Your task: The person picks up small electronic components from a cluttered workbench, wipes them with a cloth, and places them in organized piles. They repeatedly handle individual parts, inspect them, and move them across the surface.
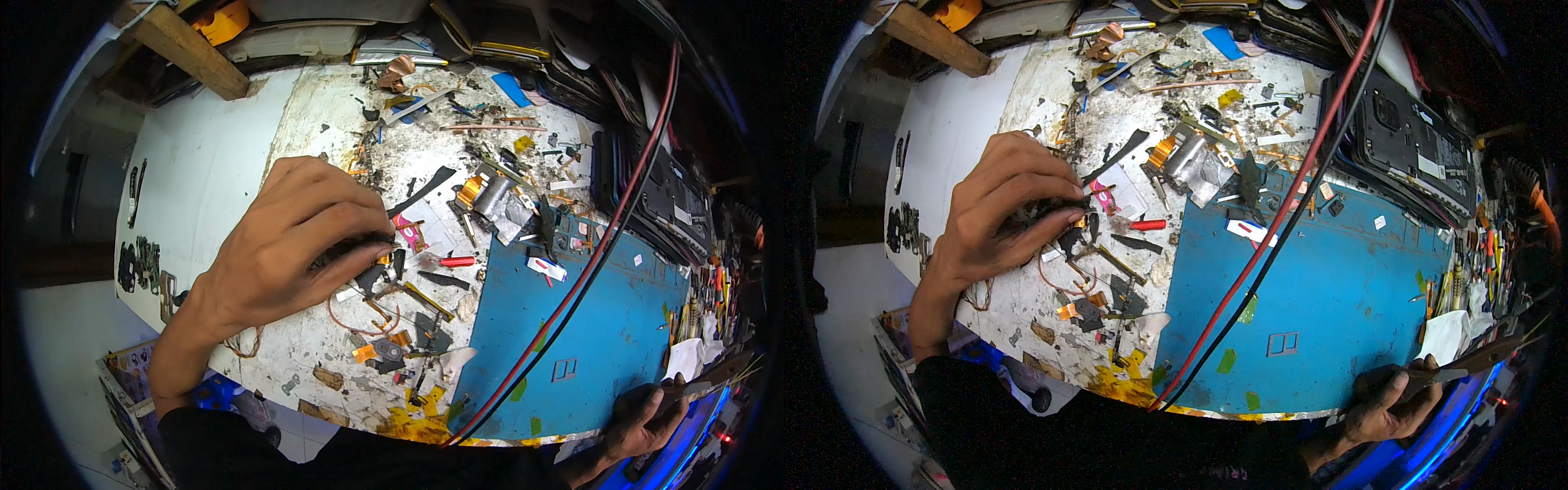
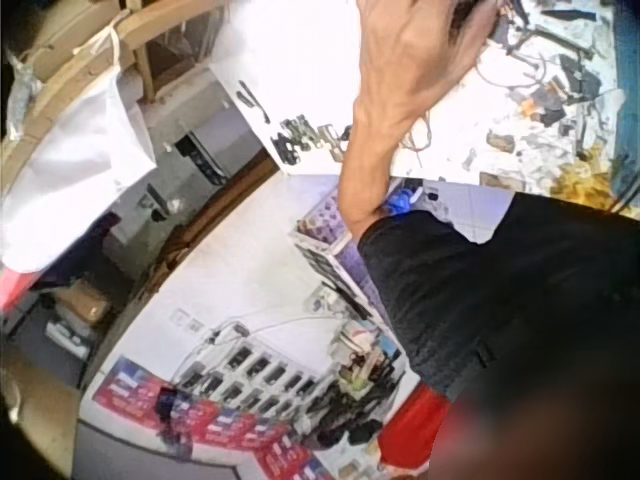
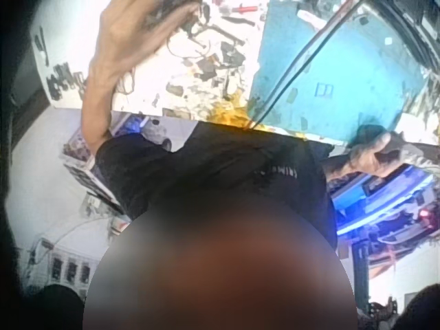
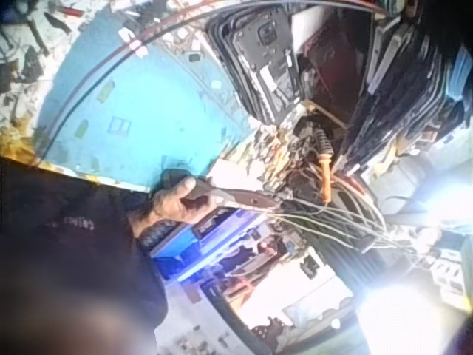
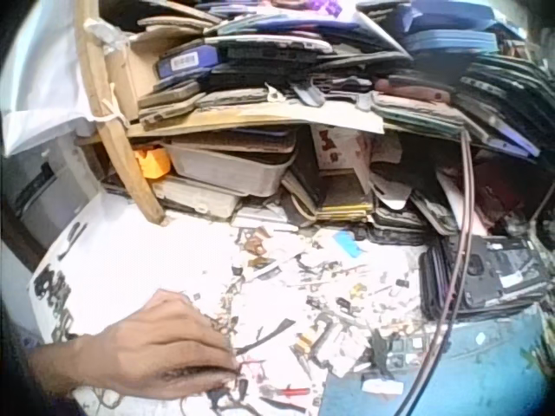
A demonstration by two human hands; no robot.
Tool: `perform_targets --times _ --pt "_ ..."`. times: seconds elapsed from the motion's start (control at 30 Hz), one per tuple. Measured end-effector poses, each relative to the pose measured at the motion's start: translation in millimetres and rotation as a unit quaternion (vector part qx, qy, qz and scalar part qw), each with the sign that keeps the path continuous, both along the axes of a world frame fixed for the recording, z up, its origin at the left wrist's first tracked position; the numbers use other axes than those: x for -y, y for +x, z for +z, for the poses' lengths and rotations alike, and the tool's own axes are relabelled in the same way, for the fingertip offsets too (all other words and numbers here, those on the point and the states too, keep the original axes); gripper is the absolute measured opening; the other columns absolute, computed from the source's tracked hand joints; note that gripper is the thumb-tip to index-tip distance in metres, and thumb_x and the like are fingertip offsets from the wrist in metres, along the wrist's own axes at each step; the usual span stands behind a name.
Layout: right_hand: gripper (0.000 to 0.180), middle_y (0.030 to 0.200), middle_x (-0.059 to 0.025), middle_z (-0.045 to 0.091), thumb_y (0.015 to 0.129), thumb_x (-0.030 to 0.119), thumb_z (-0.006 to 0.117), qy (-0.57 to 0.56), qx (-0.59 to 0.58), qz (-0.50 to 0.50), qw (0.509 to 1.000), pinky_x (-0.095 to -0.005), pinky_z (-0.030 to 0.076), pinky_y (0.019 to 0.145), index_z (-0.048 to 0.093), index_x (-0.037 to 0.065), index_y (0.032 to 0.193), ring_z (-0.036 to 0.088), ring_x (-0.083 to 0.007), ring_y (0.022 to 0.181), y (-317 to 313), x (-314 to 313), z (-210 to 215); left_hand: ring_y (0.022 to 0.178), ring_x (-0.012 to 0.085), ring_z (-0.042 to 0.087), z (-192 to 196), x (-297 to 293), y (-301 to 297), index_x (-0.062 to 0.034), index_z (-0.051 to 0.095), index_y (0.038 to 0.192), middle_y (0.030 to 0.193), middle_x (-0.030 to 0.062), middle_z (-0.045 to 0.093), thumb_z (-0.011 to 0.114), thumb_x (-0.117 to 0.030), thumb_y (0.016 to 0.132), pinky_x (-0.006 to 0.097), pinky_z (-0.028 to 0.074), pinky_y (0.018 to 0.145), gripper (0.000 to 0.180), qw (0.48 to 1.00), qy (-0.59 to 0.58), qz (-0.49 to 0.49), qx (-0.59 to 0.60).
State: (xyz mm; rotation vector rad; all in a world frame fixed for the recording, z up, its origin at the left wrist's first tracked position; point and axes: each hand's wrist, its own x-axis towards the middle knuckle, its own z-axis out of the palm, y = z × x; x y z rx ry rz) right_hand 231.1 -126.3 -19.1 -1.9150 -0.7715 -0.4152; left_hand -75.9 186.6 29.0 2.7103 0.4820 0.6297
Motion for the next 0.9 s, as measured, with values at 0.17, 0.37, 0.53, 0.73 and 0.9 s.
perform_targets --times 0.17,0.37,0.53,0.73,0.9 --pt "0.033 0.119 -0.0148 0.061 0.095 0.010 0.061 0.000 -0.014 -0.015 1.000 -0.0337 0.049 0.086 0.055 -0.003 0.124 0.057 -0.0217 0.100 -0.5 1.2 0.3 0.096 0.0226 0.067 1.3 -0.6 0.0 0.0020 0.066 0.105 0.105 0.0129 0.068 0.077 0.001 0.079 0.034 0.053 0.086 0.028 0.976 -0.192 -0.011 0.106" --pt "0.035 0.122 -0.0162 0.060 0.095 0.010 0.061 0.000 -0.012 -0.004 1.000 -0.0344 0.050 0.087 0.052 -0.004 0.126 0.058 -0.0230 0.102 1.2 2.5 -2.3 0.103 0.0233 0.068 8.8 -9.6 -9.6 0.0098 0.048 0.127 0.108 0.0217 0.067 0.064 0.014 0.084 0.034 0.056 0.094 0.046 0.862 -0.433 0.054 0.258" --pt "0.033 0.123 -0.0157 0.060 0.096 0.009 0.061 0.004 -0.041 0.013 0.999 -0.0310 0.051 0.082 0.052 -0.004 0.125 0.058 -0.0221 0.102 2.6 2.4 -4.1 0.093 0.0209 0.069 12.0 -13.6 -16.1 0.0055 0.046 0.127 0.099 0.0155 0.068 0.068 0.012 0.078 0.037 0.057 0.088 0.054 0.865 -0.415 0.104 0.262" --pt "0.033 0.116 -0.0116 0.060 0.095 0.007 0.060 0.001 -0.092 0.009 0.996 -0.0270 0.050 0.074 0.053 -0.002 0.127 0.056 -0.0173 0.093 1.1 4.0 -1.5 0.098 0.0244 0.069 18.9 -11.5 -19.7 0.0095 0.045 0.127 0.100 0.0196 0.068 0.068 0.016 0.079 0.035 0.058 0.091 0.053 0.861 -0.419 0.044 0.284" --pt "0.034 0.113 -0.0092 0.060 0.096 0.007 0.060 -0.010 -0.086 0.007 0.996 -0.0269 0.047 0.076 0.053 0.000 0.128 0.054 -0.0149 0.090 -0.4 3.3 -0.1 0.092 0.0226 0.070 19.4 -9.2 -20.7 0.0090 0.046 0.127 0.103 0.0174 0.063 0.068 0.015 0.078 0.034 0.059 0.087 0.054 0.869 -0.404 0.076 0.275"
